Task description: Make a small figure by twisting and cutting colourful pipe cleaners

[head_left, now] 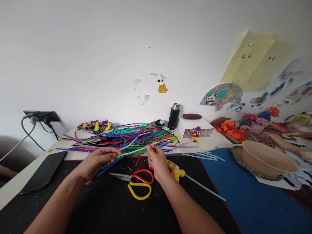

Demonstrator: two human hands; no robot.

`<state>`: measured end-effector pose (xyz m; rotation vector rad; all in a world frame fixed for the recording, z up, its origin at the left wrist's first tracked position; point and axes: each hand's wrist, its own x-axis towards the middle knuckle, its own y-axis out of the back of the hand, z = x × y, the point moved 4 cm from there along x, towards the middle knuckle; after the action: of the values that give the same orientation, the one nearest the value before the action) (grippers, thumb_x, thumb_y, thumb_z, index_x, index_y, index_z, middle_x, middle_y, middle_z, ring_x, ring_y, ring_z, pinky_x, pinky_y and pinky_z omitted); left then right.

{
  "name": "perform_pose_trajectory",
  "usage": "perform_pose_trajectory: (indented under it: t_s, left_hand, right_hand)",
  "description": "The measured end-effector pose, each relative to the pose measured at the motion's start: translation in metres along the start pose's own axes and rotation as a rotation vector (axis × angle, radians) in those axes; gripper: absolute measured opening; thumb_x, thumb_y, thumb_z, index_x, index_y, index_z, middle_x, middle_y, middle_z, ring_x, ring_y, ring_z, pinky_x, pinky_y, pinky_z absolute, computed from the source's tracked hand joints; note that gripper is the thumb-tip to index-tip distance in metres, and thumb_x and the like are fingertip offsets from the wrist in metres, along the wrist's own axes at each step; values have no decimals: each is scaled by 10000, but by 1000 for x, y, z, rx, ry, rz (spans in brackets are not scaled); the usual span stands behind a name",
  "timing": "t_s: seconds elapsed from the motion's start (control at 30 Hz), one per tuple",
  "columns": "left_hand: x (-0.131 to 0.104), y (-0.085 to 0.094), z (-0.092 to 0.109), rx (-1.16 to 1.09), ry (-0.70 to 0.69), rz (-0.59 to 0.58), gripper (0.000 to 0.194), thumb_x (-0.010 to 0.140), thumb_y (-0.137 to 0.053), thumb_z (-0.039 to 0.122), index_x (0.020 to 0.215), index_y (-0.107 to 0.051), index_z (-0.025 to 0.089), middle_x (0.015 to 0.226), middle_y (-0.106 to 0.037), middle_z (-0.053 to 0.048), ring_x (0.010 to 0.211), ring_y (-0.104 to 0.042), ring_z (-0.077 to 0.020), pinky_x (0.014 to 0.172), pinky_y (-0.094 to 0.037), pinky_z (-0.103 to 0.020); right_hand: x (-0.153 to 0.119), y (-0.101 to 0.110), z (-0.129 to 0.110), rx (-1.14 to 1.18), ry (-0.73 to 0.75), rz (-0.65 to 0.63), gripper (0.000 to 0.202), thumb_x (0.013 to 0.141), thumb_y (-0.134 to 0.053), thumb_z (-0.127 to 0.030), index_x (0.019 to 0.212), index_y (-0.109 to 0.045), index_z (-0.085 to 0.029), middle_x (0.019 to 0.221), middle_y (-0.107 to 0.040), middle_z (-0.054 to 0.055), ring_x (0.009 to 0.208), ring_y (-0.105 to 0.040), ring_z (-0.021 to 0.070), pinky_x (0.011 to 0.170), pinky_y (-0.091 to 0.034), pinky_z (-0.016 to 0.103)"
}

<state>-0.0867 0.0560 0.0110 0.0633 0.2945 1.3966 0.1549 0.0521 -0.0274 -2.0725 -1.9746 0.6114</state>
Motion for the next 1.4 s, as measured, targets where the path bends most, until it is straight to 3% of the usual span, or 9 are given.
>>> perform_pose_trajectory:
  t_s: [0.3,0.7,0.83,0.9,1.0,1.13,1.27,1.4]
  left_hand:
    - [-2,11,-4,-97,-17,4,288,615,-843,463,767,-790,225,606,-575,-8,577,-453,-157,554,-410,-293]
    - [-3,15,-5,-22,-11,-68,217,598,-855,419,720,-809,246,626,-608,-20,577,-482,-156,554,-439,-291]
    - [-4,19,-5,-85,-50,-66,290,612,-896,477,734,-816,227,617,-623,-33,569,-496,-162,545,-463,-296]
    - [-5,20,-4,-206,-130,-91,417,654,-888,585,804,-839,199,653,-663,-65,607,-548,-186,582,-496,-314]
    - [-7,14,-4,-384,-305,-232,635,688,-842,705,1038,-855,176,811,-744,-127,761,-644,-257,705,-545,-366]
    - [-8,-2,-9,-433,-365,-352,613,722,-906,535,1208,-805,174,938,-770,-138,836,-664,-248,773,-523,-340]
    - [-4,-12,-14,-482,-287,-277,412,753,-922,431,1061,-839,170,854,-754,-106,779,-655,-204,743,-498,-296]
    - [-1,-11,-9,-585,-278,-145,283,744,-932,398,874,-831,168,791,-700,-54,707,-608,-155,699,-498,-269]
  right_hand:
    - [0,-2,3,34,-45,-24,511,687,-845,-608,814,-536,-221,513,-333,-140,398,-220,40,392,-103,206]
    - [-1,-2,-3,74,21,-19,520,689,-845,-630,876,-623,-199,511,-335,-135,396,-243,39,390,-126,202]
    - [-1,-1,-2,90,15,4,526,657,-863,-618,845,-625,-188,490,-330,-141,393,-237,36,387,-128,199]
    - [-2,-2,-2,97,8,8,531,642,-875,-611,833,-615,-189,480,-323,-145,393,-233,35,387,-122,197]
    - [-3,-4,-2,108,-3,1,536,632,-885,-607,826,-609,-191,475,-324,-148,391,-231,34,386,-118,196]
    - [-5,-5,-3,114,-11,6,554,623,-884,-627,836,-631,-183,472,-313,-149,392,-220,34,385,-115,197]
    - [-6,-4,0,100,-7,18,538,635,-891,-605,827,-609,-189,491,-312,-146,412,-223,37,389,-128,192]
    - [-9,-7,4,37,-4,-19,525,678,-868,-618,809,-570,-205,485,-303,-144,418,-204,42,396,-132,199]
